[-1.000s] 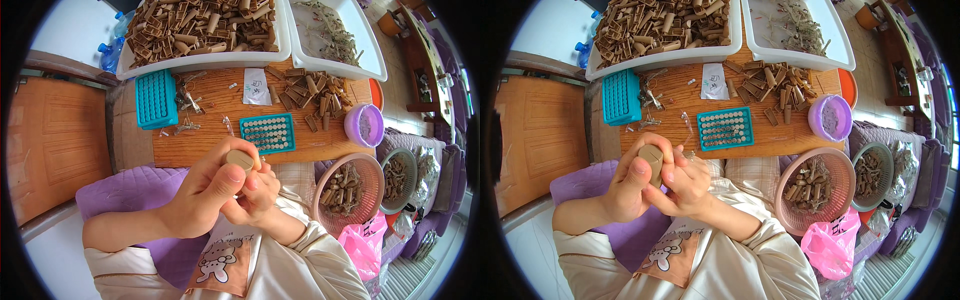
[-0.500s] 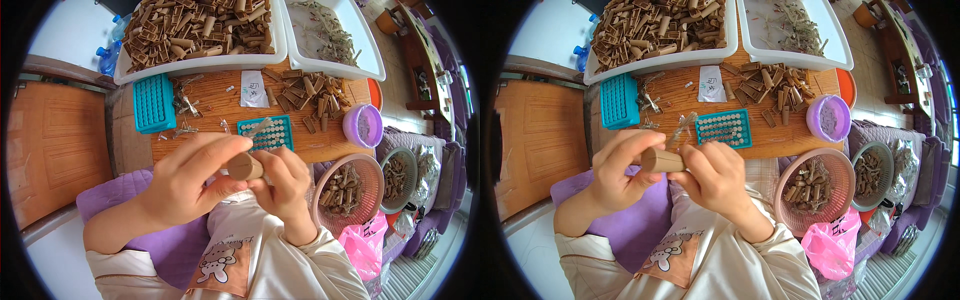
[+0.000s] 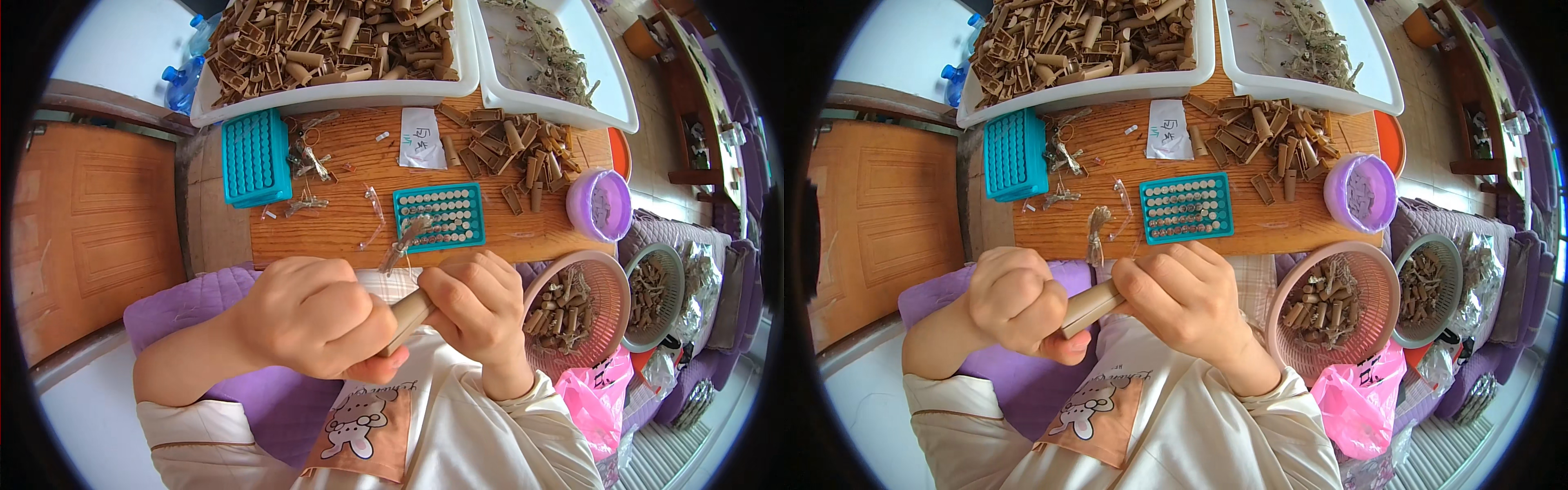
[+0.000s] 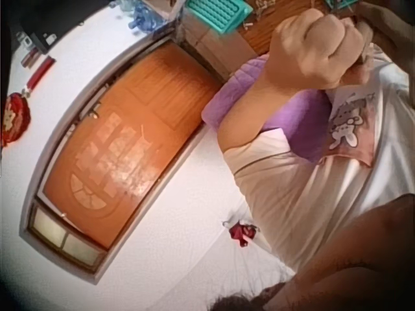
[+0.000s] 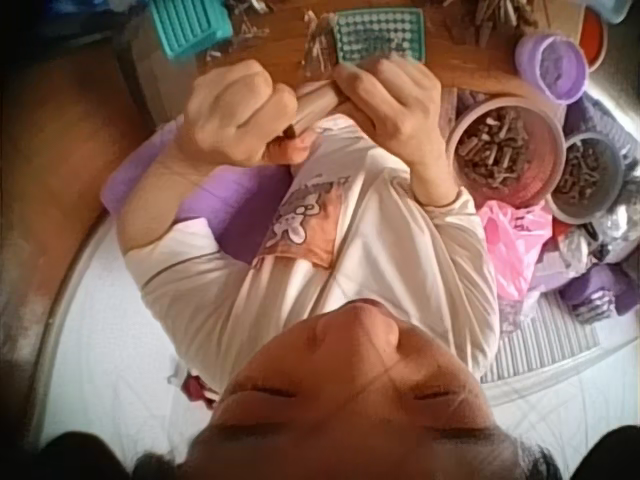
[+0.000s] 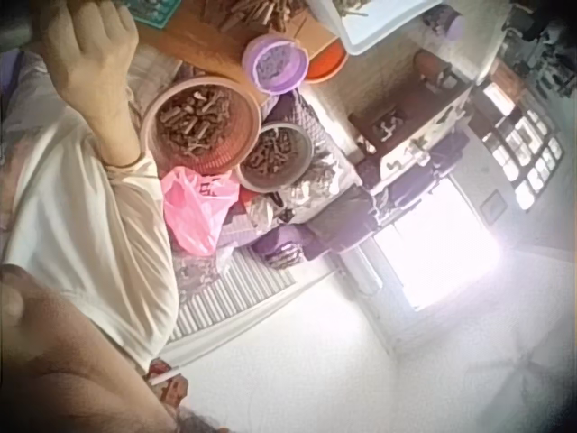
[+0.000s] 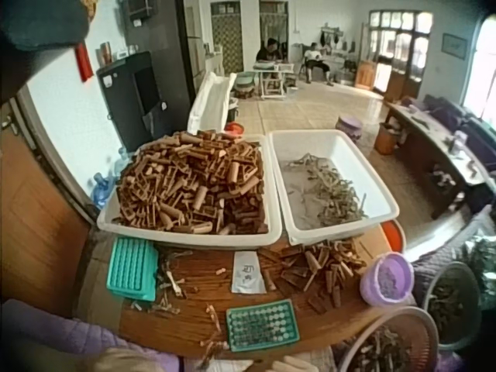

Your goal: The person assembles electronic components into cardboard tubes by hand.

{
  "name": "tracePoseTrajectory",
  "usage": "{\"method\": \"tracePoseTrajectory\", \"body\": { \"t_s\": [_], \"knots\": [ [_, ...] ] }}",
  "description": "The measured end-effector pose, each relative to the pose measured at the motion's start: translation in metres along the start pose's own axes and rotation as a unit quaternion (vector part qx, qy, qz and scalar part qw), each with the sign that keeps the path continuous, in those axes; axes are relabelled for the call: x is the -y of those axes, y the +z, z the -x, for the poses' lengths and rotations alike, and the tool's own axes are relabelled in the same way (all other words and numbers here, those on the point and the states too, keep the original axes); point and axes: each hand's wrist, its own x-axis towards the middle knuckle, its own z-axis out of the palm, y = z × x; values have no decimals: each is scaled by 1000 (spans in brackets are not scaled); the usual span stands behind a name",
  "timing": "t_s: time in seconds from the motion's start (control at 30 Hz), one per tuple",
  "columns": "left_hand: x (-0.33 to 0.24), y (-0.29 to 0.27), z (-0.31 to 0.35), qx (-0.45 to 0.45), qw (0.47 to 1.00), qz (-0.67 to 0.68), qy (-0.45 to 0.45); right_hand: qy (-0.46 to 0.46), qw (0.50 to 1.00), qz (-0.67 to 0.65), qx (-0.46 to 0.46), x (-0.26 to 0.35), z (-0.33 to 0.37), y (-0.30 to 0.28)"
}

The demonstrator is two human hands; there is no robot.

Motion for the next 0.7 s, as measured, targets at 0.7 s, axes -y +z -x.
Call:
{"method": "tracePoseTrajectory", "body": {
  "t_s": [0.7],
  "knots": [
    [-7, 9, 4, 75, 490, 726, -477, 39, 968, -75, -235, 14, -11, -9]
  ]
}}
